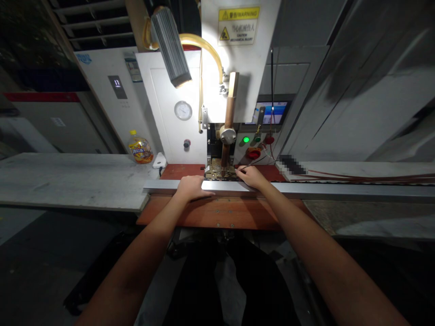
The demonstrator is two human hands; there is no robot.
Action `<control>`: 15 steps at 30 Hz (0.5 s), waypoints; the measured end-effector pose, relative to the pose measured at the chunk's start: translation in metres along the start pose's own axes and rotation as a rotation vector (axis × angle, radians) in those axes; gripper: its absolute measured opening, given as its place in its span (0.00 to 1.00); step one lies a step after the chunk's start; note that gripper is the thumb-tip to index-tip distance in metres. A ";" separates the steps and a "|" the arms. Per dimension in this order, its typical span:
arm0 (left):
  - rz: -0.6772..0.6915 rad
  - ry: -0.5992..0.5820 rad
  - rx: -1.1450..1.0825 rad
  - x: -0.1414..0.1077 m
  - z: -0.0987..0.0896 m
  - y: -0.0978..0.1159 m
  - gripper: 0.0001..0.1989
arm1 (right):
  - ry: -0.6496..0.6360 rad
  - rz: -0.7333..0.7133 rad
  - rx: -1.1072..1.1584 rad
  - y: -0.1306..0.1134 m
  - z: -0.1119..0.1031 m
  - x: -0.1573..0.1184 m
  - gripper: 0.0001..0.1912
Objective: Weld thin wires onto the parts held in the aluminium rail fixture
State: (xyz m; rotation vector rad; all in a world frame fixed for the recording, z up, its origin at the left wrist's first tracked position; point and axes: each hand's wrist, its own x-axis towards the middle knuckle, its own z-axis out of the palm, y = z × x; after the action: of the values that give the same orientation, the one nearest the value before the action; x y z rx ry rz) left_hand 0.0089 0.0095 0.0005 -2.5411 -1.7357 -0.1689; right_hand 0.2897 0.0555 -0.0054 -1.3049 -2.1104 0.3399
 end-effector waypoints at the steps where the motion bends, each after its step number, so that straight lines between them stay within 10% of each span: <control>1: -0.002 0.001 0.001 0.000 0.000 0.000 0.39 | -0.011 0.002 0.002 0.000 0.000 0.000 0.15; 15: -0.006 0.009 0.009 -0.002 -0.002 0.002 0.39 | -0.080 -0.014 -0.026 0.001 0.001 -0.001 0.15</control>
State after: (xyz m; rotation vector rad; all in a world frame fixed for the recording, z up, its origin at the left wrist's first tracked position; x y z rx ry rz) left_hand 0.0098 0.0072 0.0022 -2.5254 -1.7366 -0.1721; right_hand 0.2902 0.0548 -0.0071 -1.3105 -2.1968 0.3648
